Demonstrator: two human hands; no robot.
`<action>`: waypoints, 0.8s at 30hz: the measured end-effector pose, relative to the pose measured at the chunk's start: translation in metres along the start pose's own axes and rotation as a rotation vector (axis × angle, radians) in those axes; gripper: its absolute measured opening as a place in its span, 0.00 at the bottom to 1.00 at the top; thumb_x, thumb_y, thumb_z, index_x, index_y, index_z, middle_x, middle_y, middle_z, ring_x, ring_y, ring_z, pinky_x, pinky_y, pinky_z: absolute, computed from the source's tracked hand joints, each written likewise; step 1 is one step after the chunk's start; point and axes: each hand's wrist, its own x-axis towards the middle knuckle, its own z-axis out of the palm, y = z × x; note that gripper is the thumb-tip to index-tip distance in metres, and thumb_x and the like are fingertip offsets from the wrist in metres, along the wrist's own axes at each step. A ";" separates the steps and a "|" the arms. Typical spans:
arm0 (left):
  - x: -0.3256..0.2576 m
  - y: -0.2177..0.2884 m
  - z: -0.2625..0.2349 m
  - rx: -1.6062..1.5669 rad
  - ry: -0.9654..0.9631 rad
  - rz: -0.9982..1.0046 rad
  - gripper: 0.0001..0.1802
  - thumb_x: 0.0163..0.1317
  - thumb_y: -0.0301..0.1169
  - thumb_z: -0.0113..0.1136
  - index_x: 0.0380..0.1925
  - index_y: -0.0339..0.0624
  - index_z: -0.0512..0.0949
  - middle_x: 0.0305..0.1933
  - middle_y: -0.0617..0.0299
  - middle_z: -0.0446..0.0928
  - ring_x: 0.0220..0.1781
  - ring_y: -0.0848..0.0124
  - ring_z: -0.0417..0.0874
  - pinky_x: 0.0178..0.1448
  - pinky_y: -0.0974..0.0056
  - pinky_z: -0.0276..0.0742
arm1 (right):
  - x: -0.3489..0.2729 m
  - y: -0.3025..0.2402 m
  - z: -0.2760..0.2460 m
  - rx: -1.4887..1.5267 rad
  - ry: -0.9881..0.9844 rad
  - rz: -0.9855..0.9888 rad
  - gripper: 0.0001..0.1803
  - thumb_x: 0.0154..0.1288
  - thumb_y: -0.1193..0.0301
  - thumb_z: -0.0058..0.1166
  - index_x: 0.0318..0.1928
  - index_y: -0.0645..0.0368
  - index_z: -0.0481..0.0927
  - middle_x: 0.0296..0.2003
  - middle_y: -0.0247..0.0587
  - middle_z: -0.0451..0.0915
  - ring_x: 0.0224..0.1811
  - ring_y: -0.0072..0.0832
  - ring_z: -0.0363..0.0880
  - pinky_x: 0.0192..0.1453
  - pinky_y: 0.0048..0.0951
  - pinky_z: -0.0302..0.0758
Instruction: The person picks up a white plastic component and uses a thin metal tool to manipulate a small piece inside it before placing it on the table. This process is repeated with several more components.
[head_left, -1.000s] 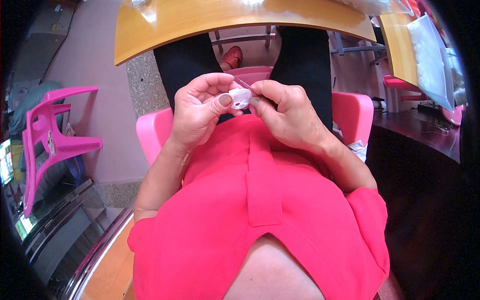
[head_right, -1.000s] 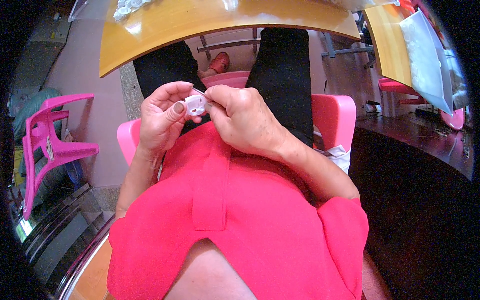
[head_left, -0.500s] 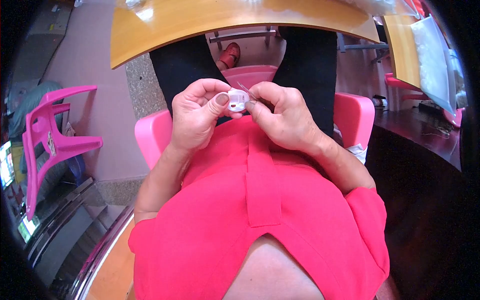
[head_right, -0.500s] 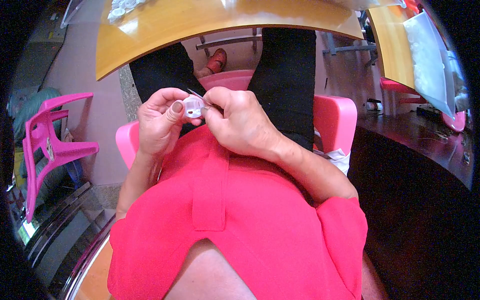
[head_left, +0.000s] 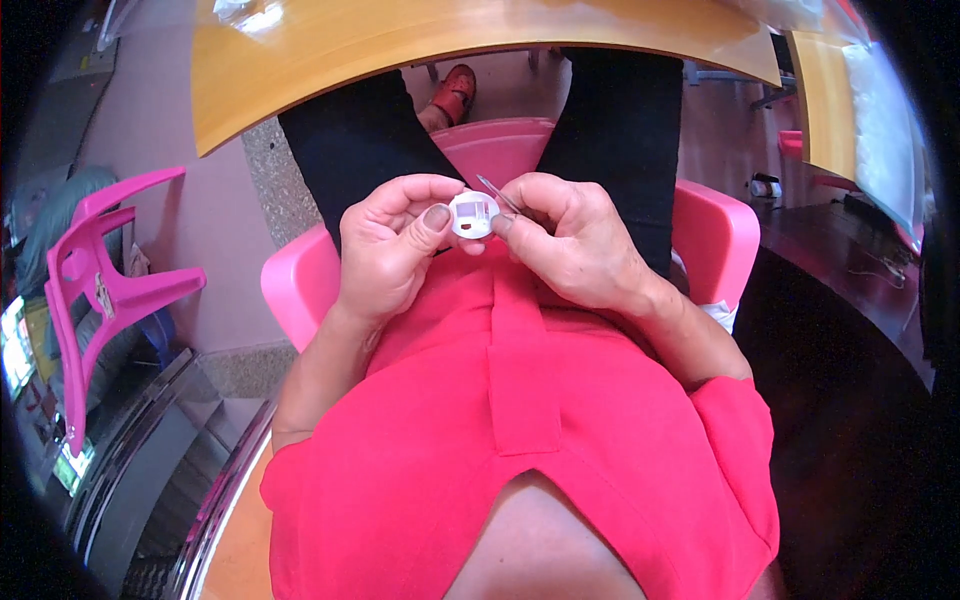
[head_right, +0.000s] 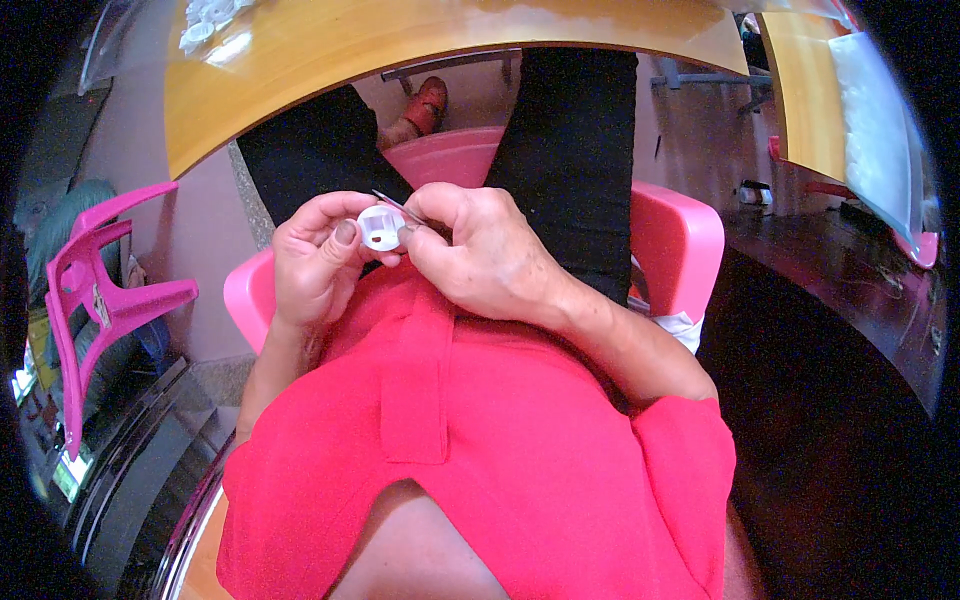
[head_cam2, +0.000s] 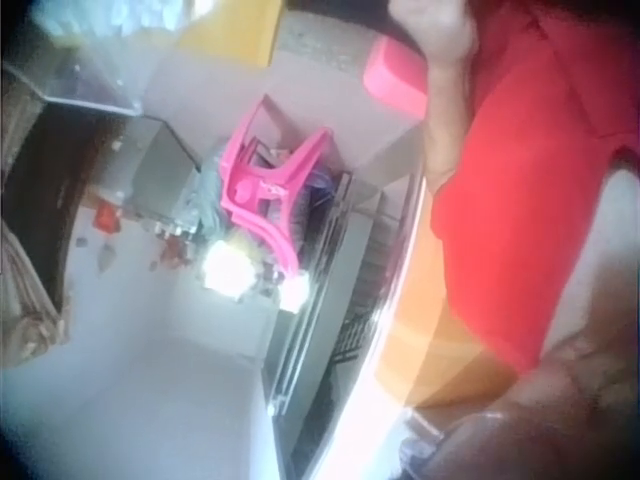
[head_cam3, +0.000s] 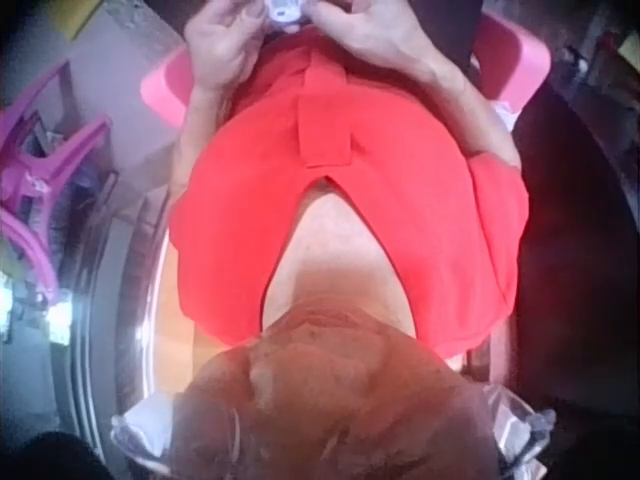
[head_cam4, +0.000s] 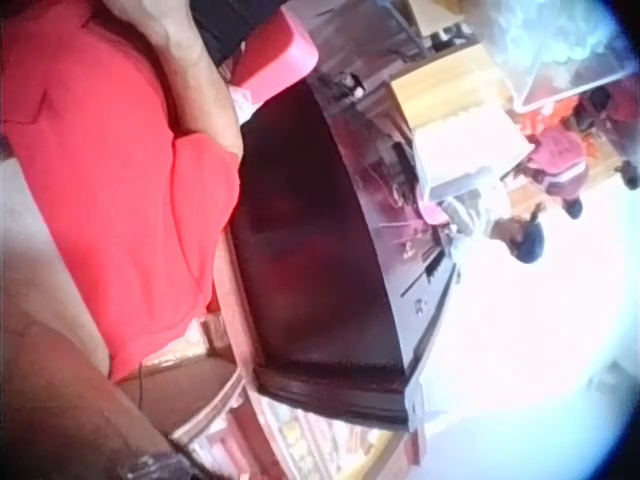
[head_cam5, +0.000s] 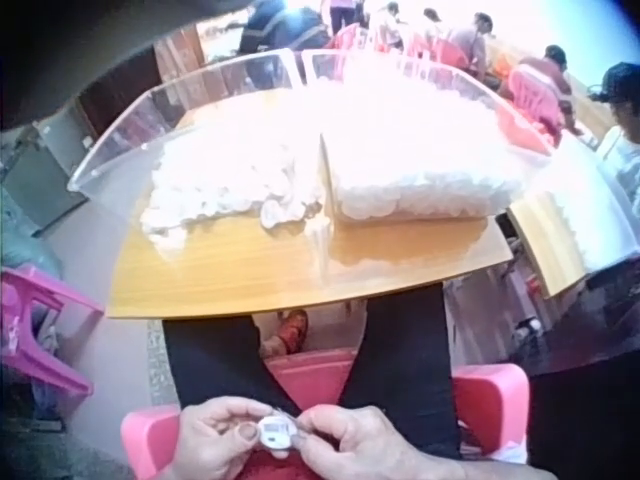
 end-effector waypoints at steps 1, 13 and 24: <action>0.001 0.000 0.000 -0.003 0.000 -0.004 0.15 0.65 0.26 0.57 0.48 0.25 0.73 0.43 0.47 0.80 0.40 0.63 0.84 0.46 0.63 0.83 | 0.001 0.000 -0.001 0.003 0.000 0.004 0.10 0.62 0.71 0.53 0.34 0.68 0.79 0.25 0.50 0.80 0.28 0.28 0.81 0.33 0.31 0.75; 0.000 0.001 0.002 0.109 -0.077 0.098 0.20 0.58 0.18 0.62 0.52 0.28 0.73 0.48 0.48 0.78 0.47 0.64 0.81 0.53 0.62 0.81 | 0.000 0.008 0.000 -0.023 0.012 -0.086 0.07 0.63 0.74 0.53 0.37 0.66 0.79 0.23 0.33 0.74 0.25 0.16 0.70 0.28 0.21 0.67; 0.001 0.000 -0.005 0.304 -0.182 0.261 0.20 0.54 0.14 0.63 0.48 0.31 0.76 0.50 0.50 0.76 0.50 0.66 0.79 0.55 0.66 0.77 | -0.001 0.010 0.001 0.007 -0.043 -0.104 0.07 0.64 0.75 0.53 0.39 0.67 0.79 0.25 0.34 0.75 0.26 0.16 0.70 0.28 0.20 0.67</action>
